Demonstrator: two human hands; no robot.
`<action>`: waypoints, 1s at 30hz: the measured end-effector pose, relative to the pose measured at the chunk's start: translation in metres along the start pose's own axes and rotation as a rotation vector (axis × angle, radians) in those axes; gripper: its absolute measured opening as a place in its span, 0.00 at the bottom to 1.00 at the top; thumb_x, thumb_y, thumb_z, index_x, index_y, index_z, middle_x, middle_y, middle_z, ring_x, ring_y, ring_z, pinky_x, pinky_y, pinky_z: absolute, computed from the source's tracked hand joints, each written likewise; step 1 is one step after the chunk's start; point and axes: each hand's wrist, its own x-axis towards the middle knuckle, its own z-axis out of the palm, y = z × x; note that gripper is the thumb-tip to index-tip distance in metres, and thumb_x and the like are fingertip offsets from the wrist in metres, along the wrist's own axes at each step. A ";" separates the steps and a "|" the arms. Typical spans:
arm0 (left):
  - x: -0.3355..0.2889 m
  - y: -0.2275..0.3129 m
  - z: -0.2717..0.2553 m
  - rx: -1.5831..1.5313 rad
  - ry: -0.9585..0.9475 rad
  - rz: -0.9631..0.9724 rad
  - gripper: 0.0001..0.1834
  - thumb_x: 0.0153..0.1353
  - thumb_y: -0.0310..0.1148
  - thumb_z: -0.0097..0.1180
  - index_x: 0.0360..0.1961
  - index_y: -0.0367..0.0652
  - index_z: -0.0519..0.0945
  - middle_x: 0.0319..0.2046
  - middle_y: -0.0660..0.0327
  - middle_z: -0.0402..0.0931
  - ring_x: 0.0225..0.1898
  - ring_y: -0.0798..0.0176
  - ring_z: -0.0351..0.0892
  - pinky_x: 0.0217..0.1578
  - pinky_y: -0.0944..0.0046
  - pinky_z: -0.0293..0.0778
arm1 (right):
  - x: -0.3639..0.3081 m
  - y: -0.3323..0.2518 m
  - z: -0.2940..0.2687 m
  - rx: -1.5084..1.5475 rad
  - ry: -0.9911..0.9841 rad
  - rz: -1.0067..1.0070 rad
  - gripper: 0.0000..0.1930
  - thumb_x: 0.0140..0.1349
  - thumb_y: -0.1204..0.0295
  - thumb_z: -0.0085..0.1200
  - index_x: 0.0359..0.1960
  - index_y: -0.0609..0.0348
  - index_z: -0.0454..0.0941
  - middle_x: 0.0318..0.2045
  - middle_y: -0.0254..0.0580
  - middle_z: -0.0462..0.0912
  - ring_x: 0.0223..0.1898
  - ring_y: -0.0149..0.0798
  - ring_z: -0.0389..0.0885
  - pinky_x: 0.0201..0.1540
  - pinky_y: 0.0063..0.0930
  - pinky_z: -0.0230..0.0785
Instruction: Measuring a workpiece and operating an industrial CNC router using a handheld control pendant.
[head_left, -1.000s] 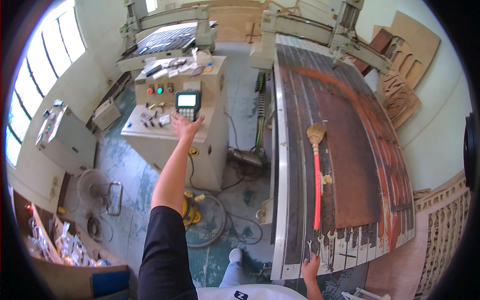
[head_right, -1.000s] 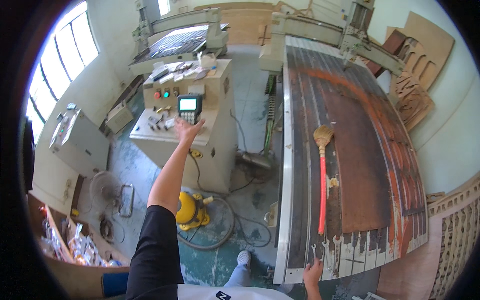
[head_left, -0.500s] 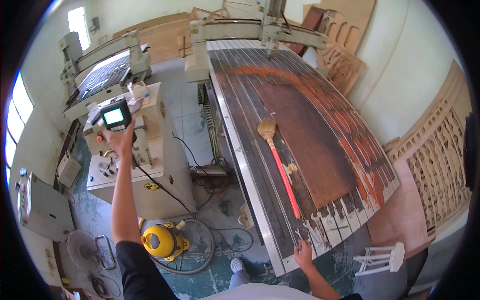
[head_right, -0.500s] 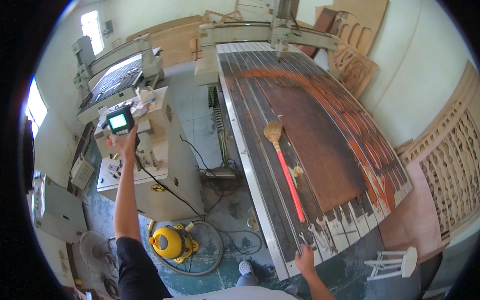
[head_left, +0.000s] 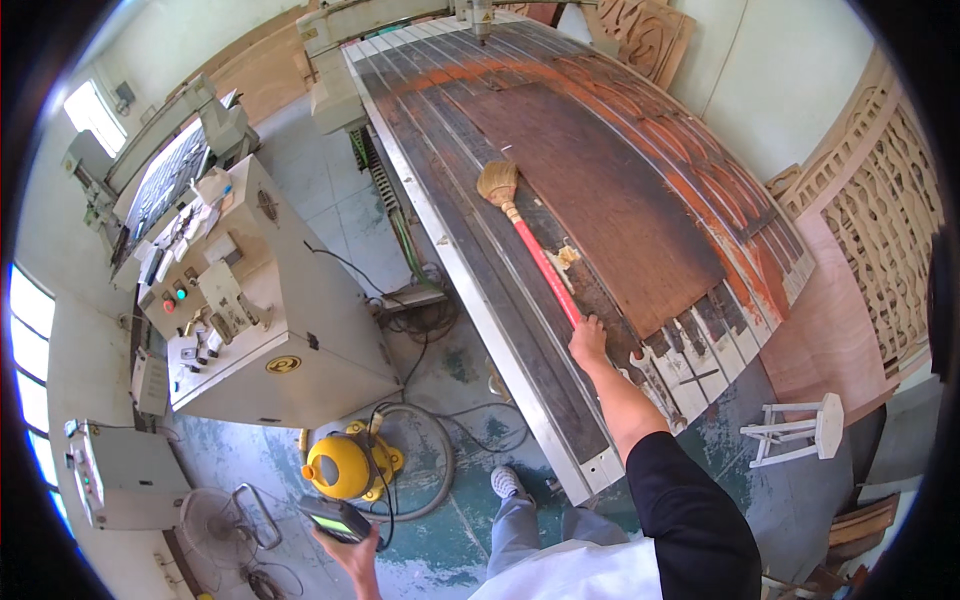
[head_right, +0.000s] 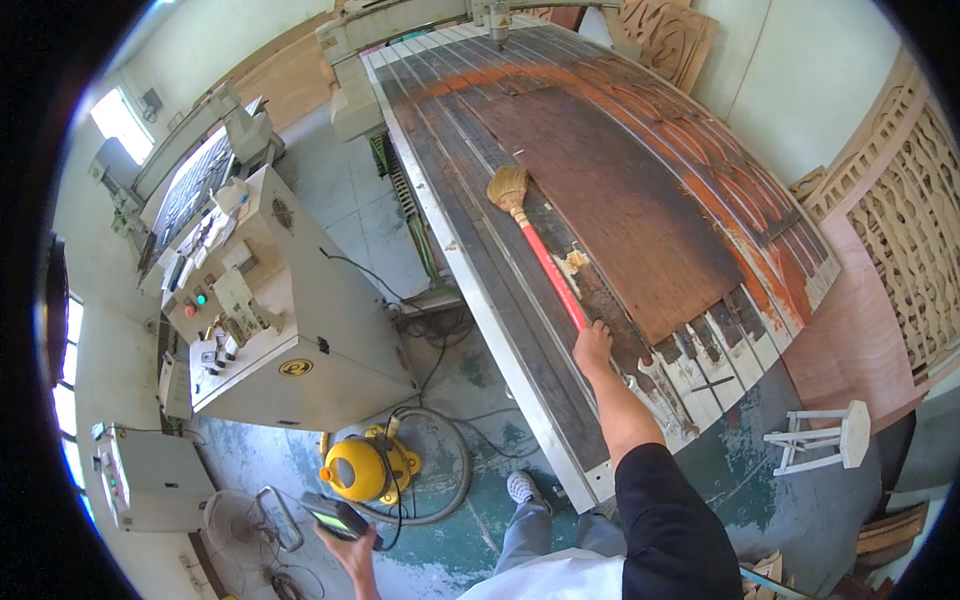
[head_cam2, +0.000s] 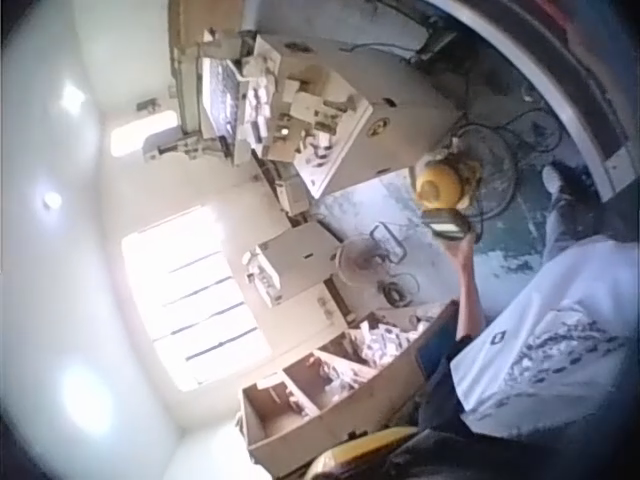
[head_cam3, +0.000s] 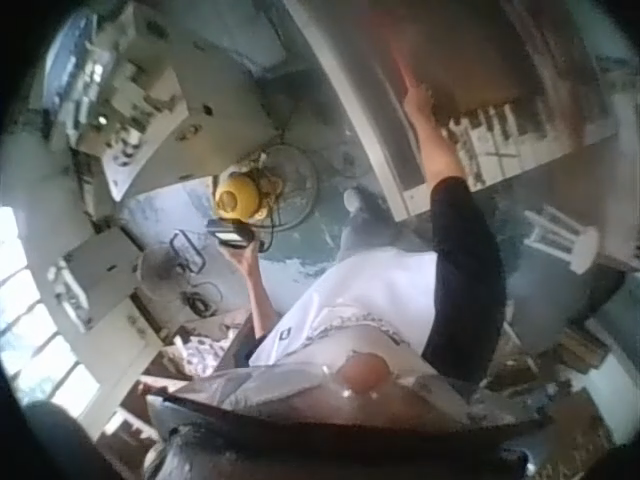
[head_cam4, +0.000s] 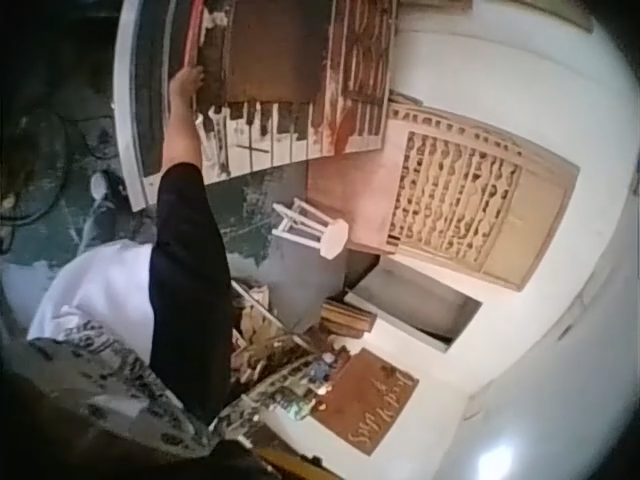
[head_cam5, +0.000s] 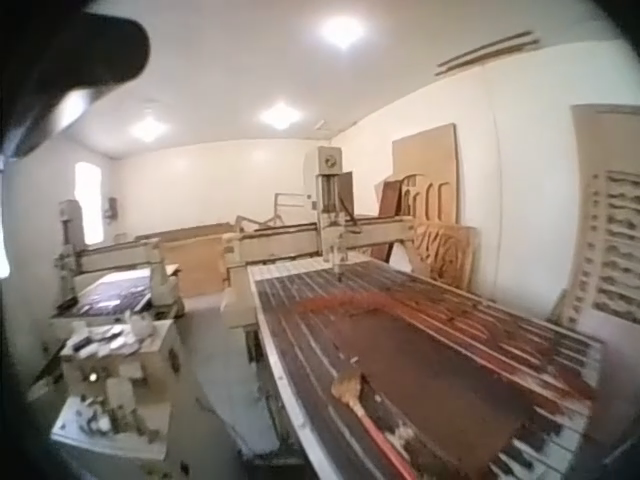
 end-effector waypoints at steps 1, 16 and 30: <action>-0.018 -0.007 -0.008 0.015 0.023 -0.004 0.50 0.26 0.30 0.72 0.56 0.34 0.61 0.43 0.56 0.67 0.44 0.60 0.69 0.50 0.61 0.67 | -0.004 -0.008 0.003 0.013 -0.014 -0.020 0.13 0.56 0.75 0.50 0.44 0.66 0.75 0.45 0.54 0.74 0.50 0.55 0.74 0.51 0.45 0.69; -0.136 0.161 0.120 -0.090 0.168 0.128 0.50 0.28 0.29 0.76 0.54 0.33 0.60 0.46 0.54 0.68 0.47 0.58 0.70 0.50 0.60 0.69 | -0.193 -0.002 -0.108 0.671 -0.482 -0.817 0.40 0.51 0.63 0.65 0.62 0.67 0.59 0.54 0.60 0.70 0.53 0.53 0.74 0.56 0.43 0.67; -0.219 0.180 0.146 -0.499 -0.263 0.077 0.20 0.60 0.27 0.60 0.51 0.35 0.68 0.40 0.59 0.77 0.41 0.68 0.74 0.44 0.67 0.71 | -0.261 0.014 -0.233 1.213 -0.737 -0.885 0.27 0.60 0.74 0.58 0.60 0.62 0.61 0.48 0.46 0.76 0.48 0.36 0.77 0.48 0.31 0.72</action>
